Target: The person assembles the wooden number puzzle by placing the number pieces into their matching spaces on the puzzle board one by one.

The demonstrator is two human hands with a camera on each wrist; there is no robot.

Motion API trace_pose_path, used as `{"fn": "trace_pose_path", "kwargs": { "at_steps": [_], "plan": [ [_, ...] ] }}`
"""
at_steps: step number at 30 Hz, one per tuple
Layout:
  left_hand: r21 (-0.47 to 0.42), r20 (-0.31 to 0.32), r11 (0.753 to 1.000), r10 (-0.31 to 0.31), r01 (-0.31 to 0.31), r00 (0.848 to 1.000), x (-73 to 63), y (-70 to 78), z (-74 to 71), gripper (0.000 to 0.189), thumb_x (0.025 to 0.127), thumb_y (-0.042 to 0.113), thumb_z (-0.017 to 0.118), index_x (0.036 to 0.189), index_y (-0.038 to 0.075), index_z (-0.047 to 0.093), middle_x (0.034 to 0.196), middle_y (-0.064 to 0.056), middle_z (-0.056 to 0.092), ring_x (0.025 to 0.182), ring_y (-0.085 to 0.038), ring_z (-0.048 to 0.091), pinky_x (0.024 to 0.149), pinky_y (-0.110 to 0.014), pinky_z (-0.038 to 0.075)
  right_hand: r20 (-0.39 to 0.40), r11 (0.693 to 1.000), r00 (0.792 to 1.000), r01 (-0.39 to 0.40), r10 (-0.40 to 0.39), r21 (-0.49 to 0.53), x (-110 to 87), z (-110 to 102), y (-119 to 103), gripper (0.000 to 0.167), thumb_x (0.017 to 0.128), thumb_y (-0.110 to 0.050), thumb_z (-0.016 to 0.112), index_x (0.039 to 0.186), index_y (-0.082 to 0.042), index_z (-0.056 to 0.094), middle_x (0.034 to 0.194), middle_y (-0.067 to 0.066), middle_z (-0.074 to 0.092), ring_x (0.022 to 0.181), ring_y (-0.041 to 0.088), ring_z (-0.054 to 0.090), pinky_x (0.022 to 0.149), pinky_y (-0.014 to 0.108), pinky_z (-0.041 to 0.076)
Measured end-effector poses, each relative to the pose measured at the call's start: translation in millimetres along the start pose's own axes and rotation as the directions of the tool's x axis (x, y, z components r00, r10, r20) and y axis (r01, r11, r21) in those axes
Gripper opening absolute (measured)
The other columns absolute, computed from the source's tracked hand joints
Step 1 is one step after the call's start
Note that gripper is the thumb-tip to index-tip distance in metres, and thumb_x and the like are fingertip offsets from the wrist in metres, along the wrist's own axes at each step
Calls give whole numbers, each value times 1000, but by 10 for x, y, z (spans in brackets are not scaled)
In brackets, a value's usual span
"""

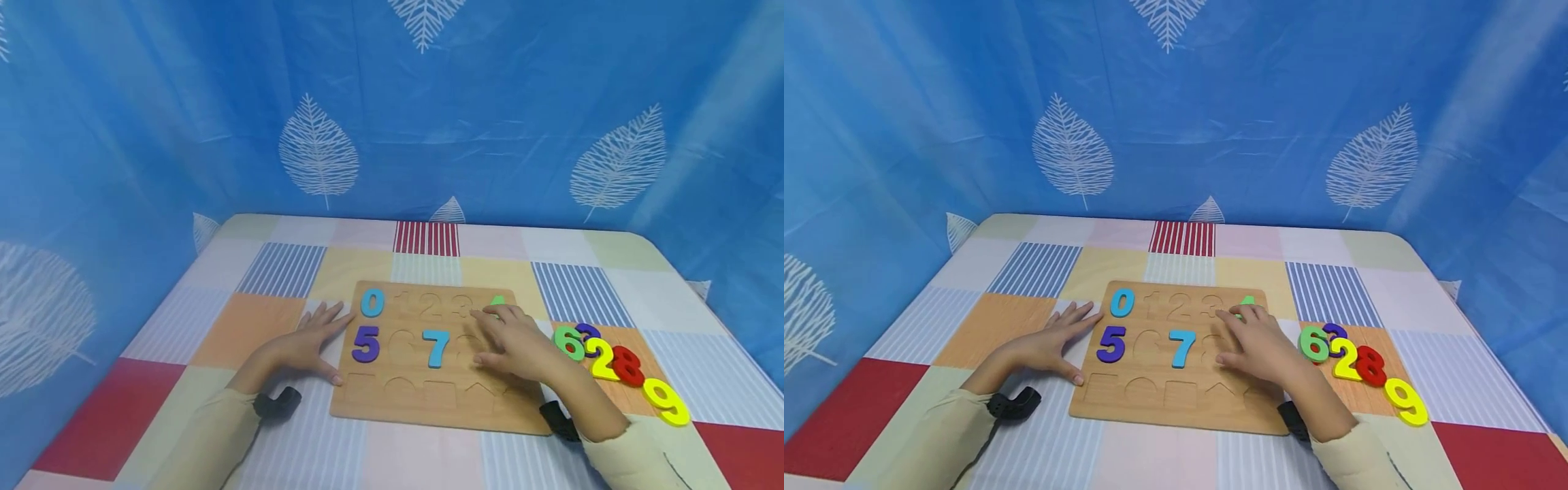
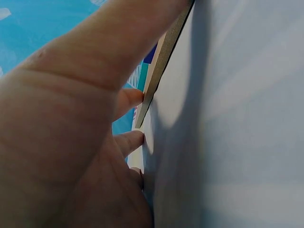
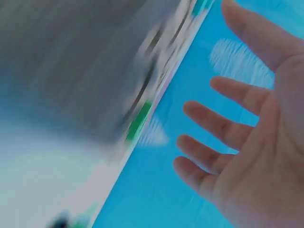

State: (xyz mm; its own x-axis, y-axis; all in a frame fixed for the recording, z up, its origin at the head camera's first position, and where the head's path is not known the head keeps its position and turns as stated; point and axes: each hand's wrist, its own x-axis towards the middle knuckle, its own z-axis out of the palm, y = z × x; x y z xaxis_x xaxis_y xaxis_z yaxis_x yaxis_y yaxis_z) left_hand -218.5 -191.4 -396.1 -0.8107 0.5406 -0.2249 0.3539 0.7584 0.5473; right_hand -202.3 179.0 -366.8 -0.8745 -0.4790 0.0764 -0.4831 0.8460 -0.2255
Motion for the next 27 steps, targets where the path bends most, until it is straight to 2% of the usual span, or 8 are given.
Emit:
{"fn": "trace_pose_path", "kwargs": {
  "at_steps": [7,11,14,19,21,24,27],
  "plan": [
    [-3,-12,1000,-8,8,1000,-15,-26,3,112,58,52,78,146,13,19,153,-17,1,138,-42,-12,109,-60,-7,67,988,986,-153,154,-22,-137,-286,439,77,74,-37,73,134,-1,41,129,27,42,117,51,35,90,67,32],
    [-8,-15,1000,4,-5,1000,-6,-25,21,112,59,50,78,146,11,20,153,-19,2,137,-43,-11,108,-62,-7,139,976,966,-215,218,-38,-220,-357,634,82,71,-41,73,134,1,40,128,31,42,113,55,35,87,67,34],
    [-7,-14,1000,9,-9,1000,3,-20,34,111,59,49,78,146,11,20,153,-19,2,137,-44,-11,107,-62,-7,218,956,931,-289,292,-44,-279,-379,742,87,68,-43,75,134,1,39,129,34,39,112,57,34,85,68,34],
    [-7,-15,1000,-6,6,1000,10,-24,50,112,58,50,79,146,13,20,153,-17,1,137,-43,-12,108,-61,-8,340,912,848,-396,407,-104,-309,-414,871,94,61,-45,78,135,-4,38,131,36,35,109,55,34,82,70,35],
    [-5,-15,1000,-8,7,1000,10,-29,54,112,58,50,78,146,13,20,153,-17,1,137,-42,-12,108,-61,-8,364,904,828,-412,425,-118,-308,-416,901,93,60,-44,79,135,-5,39,131,35,34,108,53,35,81,71,36],
    [-5,-17,1000,-3,3,1000,10,-36,54,112,59,50,79,146,12,20,153,-17,1,137,-43,-12,108,-61,-8,377,902,822,-417,428,-114,-299,-408,930,89,60,-40,80,133,-6,42,129,34,37,104,51,38,79,69,39],
    [-2,-20,1000,1,-1,1000,14,-37,50,112,59,49,79,146,12,20,153,-17,1,137,-43,-12,108,-61,-7,375,907,828,-405,416,-111,-285,-402,946,82,63,-37,79,130,-5,46,125,33,41,100,48,41,76,66,42]
  ]
}}
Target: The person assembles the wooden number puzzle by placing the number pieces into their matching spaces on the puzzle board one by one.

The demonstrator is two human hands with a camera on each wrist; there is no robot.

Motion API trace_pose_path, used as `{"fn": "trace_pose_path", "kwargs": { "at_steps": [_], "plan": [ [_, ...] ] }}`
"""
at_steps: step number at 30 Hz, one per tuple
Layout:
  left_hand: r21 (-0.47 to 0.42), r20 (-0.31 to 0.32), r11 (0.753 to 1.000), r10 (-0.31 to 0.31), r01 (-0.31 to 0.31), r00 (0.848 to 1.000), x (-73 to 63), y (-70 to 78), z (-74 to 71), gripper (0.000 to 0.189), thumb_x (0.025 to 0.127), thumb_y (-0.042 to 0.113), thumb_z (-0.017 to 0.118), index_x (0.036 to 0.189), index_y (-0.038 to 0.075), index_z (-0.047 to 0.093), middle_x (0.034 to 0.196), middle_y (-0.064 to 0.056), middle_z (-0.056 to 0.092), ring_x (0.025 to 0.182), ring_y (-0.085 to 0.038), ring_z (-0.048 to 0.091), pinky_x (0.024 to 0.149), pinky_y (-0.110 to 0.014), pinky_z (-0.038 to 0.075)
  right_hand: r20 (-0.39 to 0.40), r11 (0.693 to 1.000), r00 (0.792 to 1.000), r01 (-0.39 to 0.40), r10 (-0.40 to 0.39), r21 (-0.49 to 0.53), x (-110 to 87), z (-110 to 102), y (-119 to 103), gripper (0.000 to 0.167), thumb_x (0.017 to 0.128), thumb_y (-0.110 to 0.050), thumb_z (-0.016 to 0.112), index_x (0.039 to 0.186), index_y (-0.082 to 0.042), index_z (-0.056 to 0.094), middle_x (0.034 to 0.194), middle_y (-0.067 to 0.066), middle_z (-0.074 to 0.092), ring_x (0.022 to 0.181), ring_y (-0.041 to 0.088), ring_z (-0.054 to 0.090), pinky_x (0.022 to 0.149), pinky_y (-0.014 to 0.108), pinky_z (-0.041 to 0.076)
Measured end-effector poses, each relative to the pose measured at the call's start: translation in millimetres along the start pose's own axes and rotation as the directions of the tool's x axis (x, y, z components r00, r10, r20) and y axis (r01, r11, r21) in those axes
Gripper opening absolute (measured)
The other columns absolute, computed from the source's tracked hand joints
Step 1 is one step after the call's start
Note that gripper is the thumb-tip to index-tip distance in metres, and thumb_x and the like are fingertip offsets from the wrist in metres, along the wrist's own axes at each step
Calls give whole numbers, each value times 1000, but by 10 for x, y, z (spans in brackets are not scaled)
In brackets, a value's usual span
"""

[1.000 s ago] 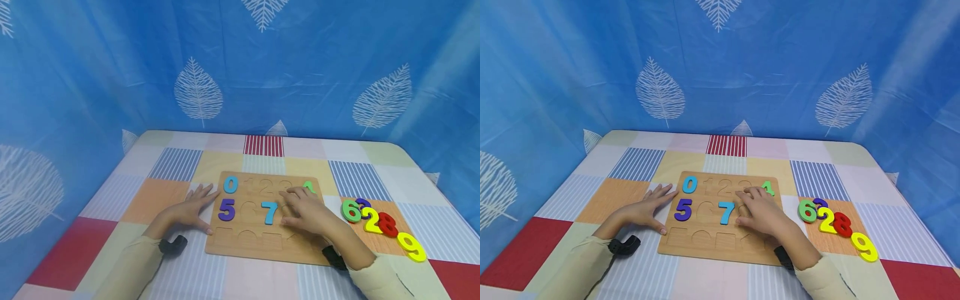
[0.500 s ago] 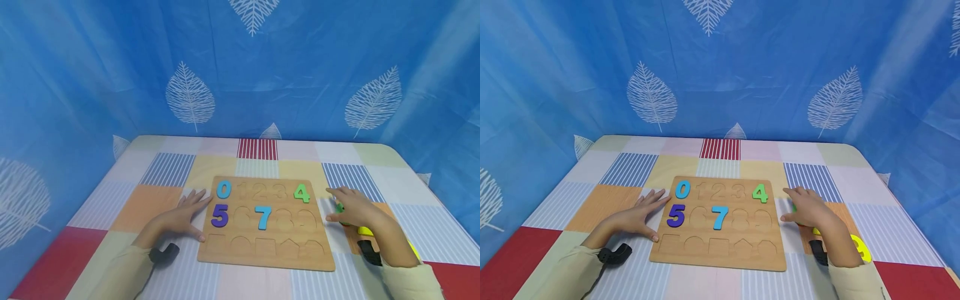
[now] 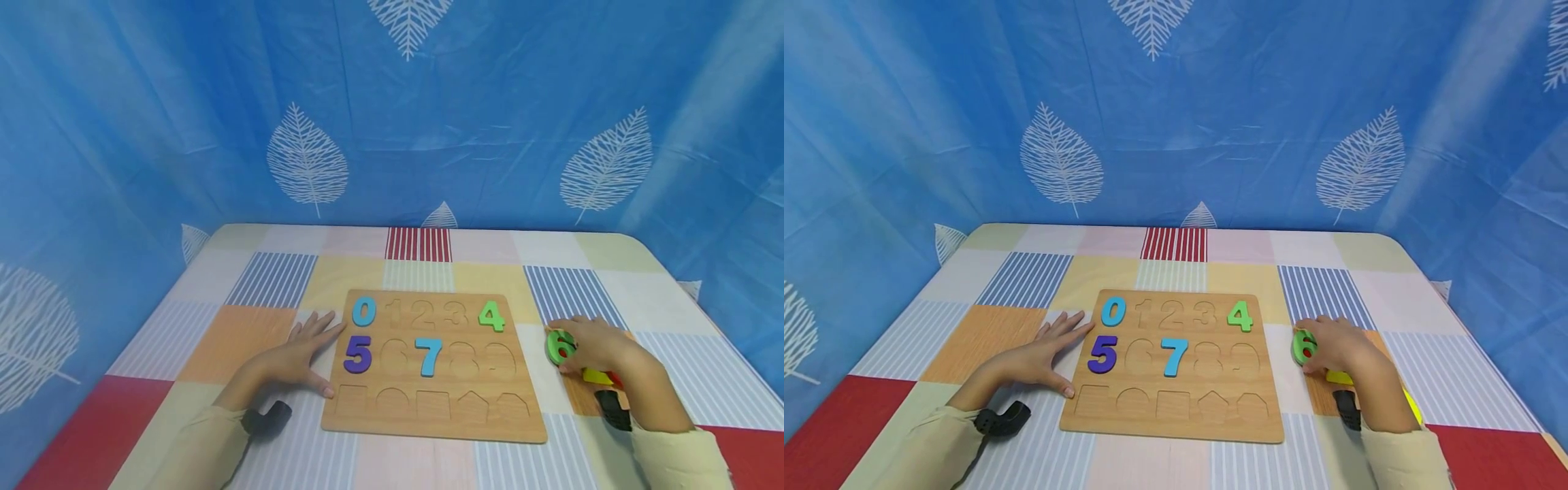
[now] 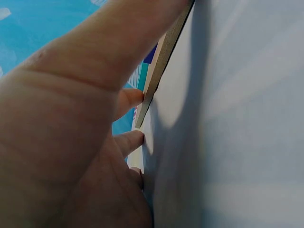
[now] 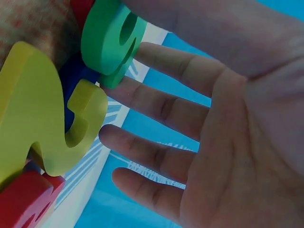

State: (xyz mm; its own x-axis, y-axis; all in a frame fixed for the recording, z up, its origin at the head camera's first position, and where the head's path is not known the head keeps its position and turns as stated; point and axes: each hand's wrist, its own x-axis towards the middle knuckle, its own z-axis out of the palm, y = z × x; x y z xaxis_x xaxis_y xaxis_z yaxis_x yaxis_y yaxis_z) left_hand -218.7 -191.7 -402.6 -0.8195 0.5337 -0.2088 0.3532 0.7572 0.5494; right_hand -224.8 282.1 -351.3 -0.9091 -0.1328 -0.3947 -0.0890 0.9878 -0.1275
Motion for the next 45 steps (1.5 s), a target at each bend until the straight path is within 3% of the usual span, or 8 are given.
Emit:
{"fn": "trace_pose_path", "kwargs": {
  "at_steps": [8,19,24,31,38,45],
  "plan": [
    [3,-6,1000,2,-2,1000,-2,4,-23,112,59,51,78,146,14,19,154,-16,1,138,-42,-11,108,-61,-7,-4,1000,1000,-6,6,-8,-3,-25,-24,79,64,-36,79,129,-3,47,125,35,41,102,51,39,77,66,41],
    [2,1,1000,2,-2,1000,7,27,-75,111,59,50,79,146,14,19,154,-17,1,138,-42,-12,108,-61,-7,-72,999,997,35,-35,0,-37,-77,-111,71,67,-32,78,125,-2,50,123,33,43,100,49,41,75,61,43],
    [10,-1,1000,-13,13,1000,-4,18,-60,111,59,50,79,146,14,20,154,-16,1,138,-41,-11,109,-60,-6,-115,996,990,86,-87,-6,-48,-85,-219,69,68,-31,78,124,-1,51,122,31,46,99,48,44,75,59,44],
    [6,-3,1000,-21,21,1000,-28,9,-51,111,59,50,79,146,14,21,154,-16,2,138,-41,-11,109,-60,-6,-132,991,983,130,-124,36,-45,-111,-391,70,69,-31,77,127,-1,49,128,34,40,110,53,38,83,65,41],
    [9,2,1000,22,-22,1000,-31,-19,-43,111,60,49,79,146,12,19,153,-19,1,137,-44,-11,107,-63,-6,-155,982,972,184,-176,34,-33,-123,-554,69,69,-29,77,126,0,49,128,33,41,115,56,35,87,64,38],
    [3,5,1000,21,-21,1000,-28,-18,-44,110,60,49,78,146,13,19,153,-18,1,138,-42,-11,108,-61,-6,-167,972,959,233,-229,4,16,-155,-738,68,70,-28,77,125,0,50,117,25,51,107,48,46,81,56,44]
  ]
}}
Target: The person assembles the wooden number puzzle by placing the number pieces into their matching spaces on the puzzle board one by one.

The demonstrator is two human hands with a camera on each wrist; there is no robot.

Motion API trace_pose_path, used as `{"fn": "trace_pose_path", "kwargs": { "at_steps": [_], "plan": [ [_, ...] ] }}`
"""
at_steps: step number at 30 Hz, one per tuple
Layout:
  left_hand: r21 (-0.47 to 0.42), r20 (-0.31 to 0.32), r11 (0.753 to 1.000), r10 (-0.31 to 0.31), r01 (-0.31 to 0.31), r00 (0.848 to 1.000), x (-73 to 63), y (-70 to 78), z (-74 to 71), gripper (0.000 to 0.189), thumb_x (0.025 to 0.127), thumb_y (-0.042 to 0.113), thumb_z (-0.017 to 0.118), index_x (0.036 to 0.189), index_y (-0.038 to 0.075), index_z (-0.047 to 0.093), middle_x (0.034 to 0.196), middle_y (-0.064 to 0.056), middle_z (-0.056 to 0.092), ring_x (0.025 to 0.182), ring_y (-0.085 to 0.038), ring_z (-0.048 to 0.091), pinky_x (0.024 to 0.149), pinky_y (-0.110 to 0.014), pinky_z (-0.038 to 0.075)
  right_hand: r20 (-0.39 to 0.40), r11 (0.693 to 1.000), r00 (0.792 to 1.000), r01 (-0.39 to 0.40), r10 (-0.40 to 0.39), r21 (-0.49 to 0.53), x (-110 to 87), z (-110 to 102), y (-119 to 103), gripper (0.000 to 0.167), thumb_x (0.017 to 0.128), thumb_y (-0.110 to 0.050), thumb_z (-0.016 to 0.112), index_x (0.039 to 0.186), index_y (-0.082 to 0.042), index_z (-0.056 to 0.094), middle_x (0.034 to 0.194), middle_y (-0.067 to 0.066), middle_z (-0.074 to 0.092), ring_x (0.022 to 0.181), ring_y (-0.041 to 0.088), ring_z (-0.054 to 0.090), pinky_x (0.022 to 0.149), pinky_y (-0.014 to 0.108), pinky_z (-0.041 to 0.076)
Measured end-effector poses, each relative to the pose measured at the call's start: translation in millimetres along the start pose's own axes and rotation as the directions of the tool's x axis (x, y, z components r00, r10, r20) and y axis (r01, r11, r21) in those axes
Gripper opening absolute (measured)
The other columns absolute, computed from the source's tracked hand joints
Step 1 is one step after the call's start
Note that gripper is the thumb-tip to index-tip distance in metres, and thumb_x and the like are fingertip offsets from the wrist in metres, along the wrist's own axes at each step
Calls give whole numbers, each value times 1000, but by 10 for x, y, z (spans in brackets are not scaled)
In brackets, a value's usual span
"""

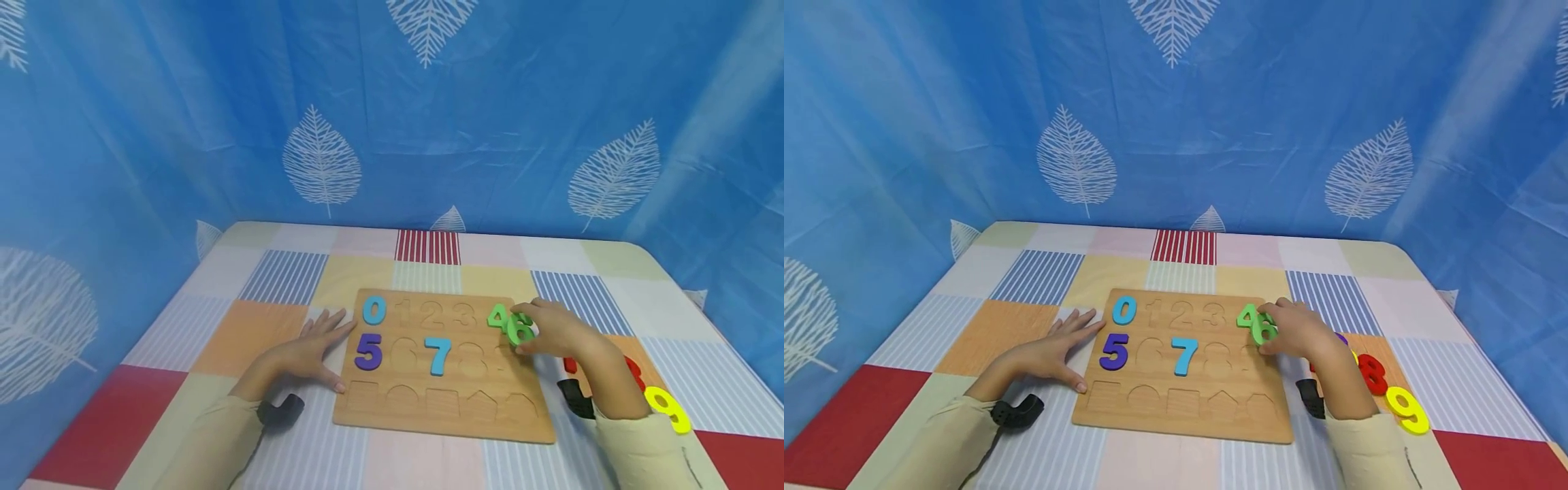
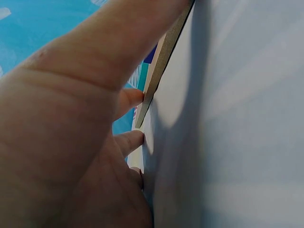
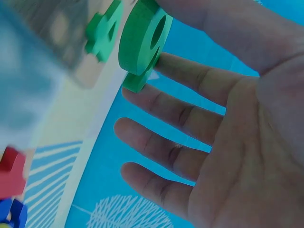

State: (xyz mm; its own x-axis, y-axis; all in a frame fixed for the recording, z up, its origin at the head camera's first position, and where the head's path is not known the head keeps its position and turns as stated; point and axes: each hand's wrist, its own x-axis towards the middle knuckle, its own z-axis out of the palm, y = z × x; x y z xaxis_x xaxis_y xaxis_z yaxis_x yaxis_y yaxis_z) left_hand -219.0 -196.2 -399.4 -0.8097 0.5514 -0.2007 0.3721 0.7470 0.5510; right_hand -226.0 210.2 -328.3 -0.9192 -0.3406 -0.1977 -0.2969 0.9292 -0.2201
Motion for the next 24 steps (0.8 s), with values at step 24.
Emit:
{"fn": "trace_pose_path", "kwargs": {
  "at_steps": [24],
  "plan": [
    [1,12,1000,-28,28,1000,-1,13,-7,109,61,49,78,147,15,19,154,-15,1,139,-40,-12,110,-58,-7,-13,991,992,127,-128,-43,381,26,-750,64,71,-26,77,126,-6,52,110,14,55,92,27,49,66,37,43]
  ]
}}
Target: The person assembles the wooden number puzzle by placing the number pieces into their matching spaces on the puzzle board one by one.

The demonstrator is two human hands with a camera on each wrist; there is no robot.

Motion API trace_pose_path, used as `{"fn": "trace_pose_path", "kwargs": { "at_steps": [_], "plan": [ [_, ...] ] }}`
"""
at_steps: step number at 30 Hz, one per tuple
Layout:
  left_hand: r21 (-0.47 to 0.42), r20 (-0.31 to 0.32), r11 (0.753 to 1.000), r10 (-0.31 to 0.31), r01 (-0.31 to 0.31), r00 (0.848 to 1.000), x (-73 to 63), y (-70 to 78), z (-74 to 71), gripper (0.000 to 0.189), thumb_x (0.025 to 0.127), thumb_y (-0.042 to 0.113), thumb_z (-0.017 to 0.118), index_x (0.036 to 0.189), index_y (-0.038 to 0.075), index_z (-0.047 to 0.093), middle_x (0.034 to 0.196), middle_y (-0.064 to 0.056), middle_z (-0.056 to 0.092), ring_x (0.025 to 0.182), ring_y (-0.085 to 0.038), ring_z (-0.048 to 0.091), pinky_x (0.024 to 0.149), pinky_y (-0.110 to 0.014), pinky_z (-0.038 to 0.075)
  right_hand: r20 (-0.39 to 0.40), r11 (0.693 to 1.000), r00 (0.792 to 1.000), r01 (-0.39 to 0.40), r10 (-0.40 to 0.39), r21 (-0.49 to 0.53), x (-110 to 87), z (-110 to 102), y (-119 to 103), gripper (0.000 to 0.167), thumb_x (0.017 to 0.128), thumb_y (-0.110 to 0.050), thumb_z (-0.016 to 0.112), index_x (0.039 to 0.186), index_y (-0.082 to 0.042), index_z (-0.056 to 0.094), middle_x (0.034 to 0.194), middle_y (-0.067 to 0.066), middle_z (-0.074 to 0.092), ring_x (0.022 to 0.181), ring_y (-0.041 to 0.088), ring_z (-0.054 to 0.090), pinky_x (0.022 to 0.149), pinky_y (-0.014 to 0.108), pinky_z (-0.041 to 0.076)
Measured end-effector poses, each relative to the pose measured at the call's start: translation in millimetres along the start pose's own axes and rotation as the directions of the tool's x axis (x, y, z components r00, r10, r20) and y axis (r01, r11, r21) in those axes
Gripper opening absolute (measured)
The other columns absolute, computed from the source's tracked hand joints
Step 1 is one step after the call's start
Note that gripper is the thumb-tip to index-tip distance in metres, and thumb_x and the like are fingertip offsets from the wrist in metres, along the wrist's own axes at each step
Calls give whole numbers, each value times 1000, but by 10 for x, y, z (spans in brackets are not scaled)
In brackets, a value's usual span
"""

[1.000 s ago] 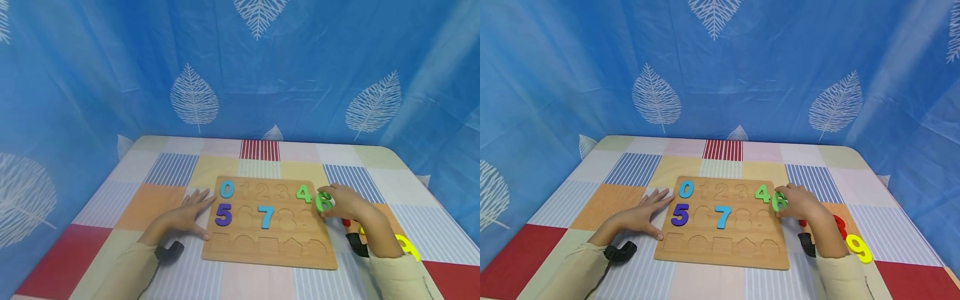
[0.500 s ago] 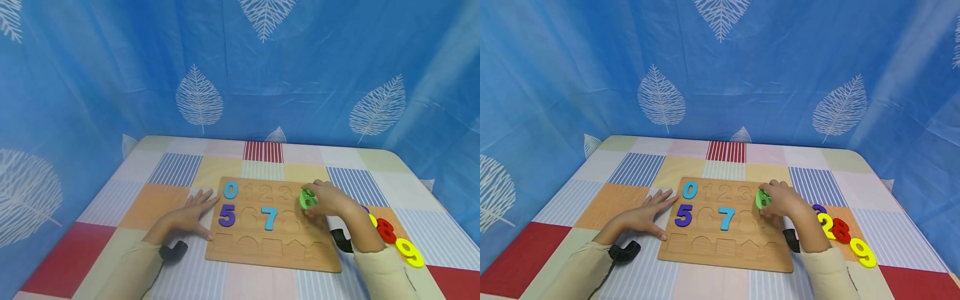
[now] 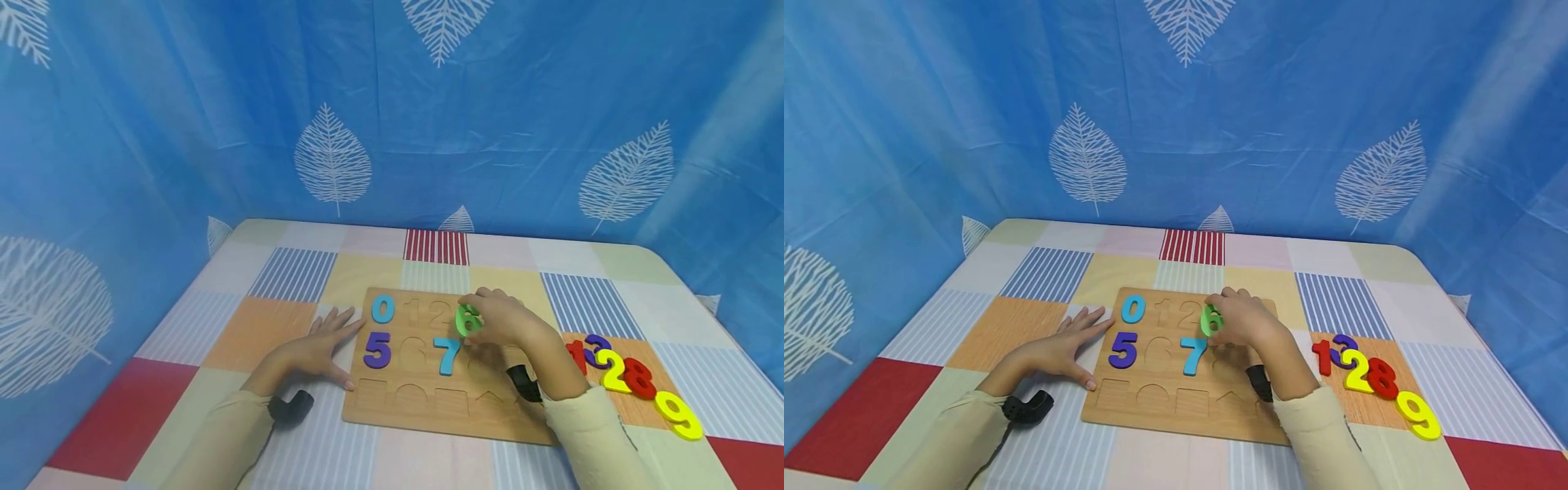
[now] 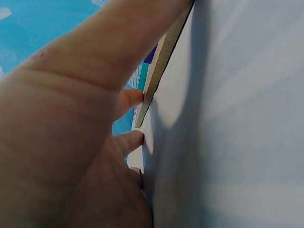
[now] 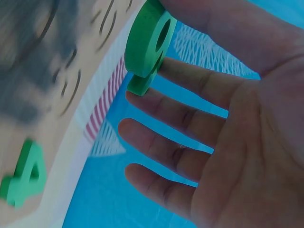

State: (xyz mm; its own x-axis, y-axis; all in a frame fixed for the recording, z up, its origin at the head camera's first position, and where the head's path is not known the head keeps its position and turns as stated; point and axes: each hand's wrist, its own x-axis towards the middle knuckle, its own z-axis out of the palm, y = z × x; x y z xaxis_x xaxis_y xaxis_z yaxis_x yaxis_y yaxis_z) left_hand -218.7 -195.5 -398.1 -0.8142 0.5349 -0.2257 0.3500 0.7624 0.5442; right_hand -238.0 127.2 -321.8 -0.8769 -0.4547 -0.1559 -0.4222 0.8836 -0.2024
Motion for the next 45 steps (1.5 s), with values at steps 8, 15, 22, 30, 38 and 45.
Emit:
{"fn": "trace_pose_path", "kwargs": {
  "at_steps": [8,15,22,30,38,45],
  "plan": [
    [-5,-1,1000,1,-1,1000,7,4,19,109,61,48,78,146,14,20,154,-16,1,138,-40,-12,110,-58,-7,36,999,999,41,-41,1,151,101,-265,65,72,-28,77,128,-8,51,116,13,55,94,25,50,73,37,46],
    [-3,0,1000,-3,3,1000,25,19,41,109,61,47,78,147,15,19,154,-15,1,139,-39,-12,110,-57,-6,68,999,997,33,-34,4,233,204,-463,65,71,-31,77,128,-12,52,117,7,55,99,21,50,77,37,47],
    [15,9,1000,-3,3,1000,43,61,43,109,61,48,78,147,16,18,154,-15,1,139,-38,-11,111,-56,-5,105,998,993,56,-56,-1,270,317,-563,62,71,-33,77,125,-14,54,111,5,55,97,21,48,77,36,45],
    [27,7,1000,-12,12,1000,60,71,34,109,61,47,79,147,17,18,154,-15,2,139,-38,-10,111,-56,-4,120,999,992,43,-43,2,255,405,-647,57,70,-34,77,120,-17,57,109,4,55,92,20,48,78,39,45],
    [25,4,999,-22,22,1000,44,71,21,109,61,47,79,147,17,19,154,-14,2,139,-37,-10,111,-56,-5,82,999,996,38,-35,-38,268,465,-669,58,68,-37,78,118,-16,58,107,5,54,93,20,42,79,39,42],
    [28,-5,999,-21,22,1000,14,30,13,109,61,47,79,147,17,18,154,-16,2,139,-38,-10,111,-57,-4,71,998,995,65,-63,-25,268,480,-701,58,66,-38,79,116,-14,58,102,5,52,89,19,41,76,38,41]
  ]
}}
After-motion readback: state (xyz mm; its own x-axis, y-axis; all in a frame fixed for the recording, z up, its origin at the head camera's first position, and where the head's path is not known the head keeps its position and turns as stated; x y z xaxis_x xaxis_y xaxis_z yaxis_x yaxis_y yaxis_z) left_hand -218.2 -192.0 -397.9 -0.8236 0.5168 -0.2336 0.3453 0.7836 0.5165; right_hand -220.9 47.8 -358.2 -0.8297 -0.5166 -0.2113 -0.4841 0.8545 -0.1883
